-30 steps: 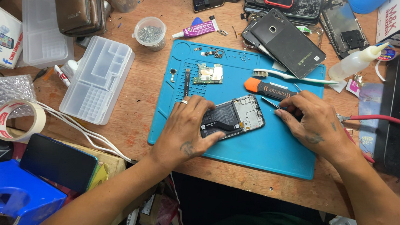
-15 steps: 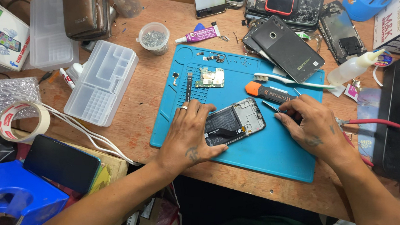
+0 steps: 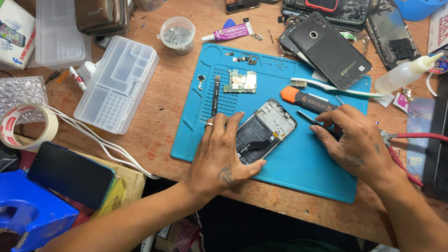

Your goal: The person disassembles a smartphone on a blue anti-static mat, using a utility knife and a metal spudger to pry open the casing and disconnect internal components. The person removes the motherboard and places it on the mat.

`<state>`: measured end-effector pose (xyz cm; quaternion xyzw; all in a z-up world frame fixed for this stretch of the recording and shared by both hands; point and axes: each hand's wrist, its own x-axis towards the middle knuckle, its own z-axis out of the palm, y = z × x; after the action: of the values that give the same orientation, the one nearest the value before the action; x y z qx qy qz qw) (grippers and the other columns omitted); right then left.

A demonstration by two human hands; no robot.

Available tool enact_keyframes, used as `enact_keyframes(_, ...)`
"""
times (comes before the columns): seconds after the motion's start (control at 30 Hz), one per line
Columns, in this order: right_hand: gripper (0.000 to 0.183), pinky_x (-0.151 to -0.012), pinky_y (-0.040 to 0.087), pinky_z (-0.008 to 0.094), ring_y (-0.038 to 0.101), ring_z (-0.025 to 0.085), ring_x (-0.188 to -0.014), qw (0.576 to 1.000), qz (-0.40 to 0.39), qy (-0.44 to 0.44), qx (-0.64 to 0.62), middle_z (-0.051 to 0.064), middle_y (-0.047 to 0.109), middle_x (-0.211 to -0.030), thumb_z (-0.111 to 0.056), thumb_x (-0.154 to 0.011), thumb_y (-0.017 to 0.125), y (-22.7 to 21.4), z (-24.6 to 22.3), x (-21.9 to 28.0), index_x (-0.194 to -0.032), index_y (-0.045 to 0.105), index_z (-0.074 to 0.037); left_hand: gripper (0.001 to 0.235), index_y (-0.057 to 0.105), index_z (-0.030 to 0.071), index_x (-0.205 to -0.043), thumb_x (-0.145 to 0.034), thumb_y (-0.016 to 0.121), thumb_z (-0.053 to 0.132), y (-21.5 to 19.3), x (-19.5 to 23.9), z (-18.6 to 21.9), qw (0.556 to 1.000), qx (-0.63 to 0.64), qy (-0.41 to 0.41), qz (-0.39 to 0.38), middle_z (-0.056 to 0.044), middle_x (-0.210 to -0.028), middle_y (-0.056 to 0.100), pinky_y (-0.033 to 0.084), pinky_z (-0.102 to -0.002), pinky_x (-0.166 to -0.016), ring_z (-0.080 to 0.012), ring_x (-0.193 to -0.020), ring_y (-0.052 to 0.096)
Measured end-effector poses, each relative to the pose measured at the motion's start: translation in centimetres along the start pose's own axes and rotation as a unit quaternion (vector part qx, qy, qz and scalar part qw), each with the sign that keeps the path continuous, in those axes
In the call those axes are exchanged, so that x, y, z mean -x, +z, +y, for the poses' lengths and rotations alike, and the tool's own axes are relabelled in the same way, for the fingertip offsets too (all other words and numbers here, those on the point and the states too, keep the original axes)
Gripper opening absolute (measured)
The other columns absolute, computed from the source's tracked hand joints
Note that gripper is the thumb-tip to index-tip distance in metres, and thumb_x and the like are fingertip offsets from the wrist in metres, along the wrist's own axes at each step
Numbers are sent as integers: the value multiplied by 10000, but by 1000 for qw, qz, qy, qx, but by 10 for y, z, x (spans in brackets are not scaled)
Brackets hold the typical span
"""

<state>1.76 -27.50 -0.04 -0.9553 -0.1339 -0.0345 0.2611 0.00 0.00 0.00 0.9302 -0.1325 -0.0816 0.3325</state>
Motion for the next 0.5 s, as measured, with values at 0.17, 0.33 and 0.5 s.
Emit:
enact_keyframes(0.17,198,-656,571,353,702,237,-787,1000,6,-28,-12,125,704,-952,-168,-863,791,1,-8,4,-1001,739,-37,1074,416,-55,-1429,-627,900,471,-8,-3,6,1000,10,-20,-19,-219,-1203,503,485,-471,-979,-379,-1145,541)
enact_keyframes(0.33,199,-676,571,358,693,250,-802,998,0,-55,-14,127,682,-912,-162,-849,797,8,-9,5,-995,740,-39,725,479,-15,-1386,-857,720,418,-19,-10,7,980,129,-135,-63,-187,-1103,612,563,-415,-845,-307,-1018,662)
enact_keyframes(0.5,189,-695,552,382,665,269,-793,998,2,-60,-6,125,673,-893,-158,-846,808,9,-7,4,-982,745,-43,401,585,-35,-1261,-984,521,247,-20,-9,0,965,222,-107,-91,-151,-878,731,588,-364,-734,-242,-782,736)
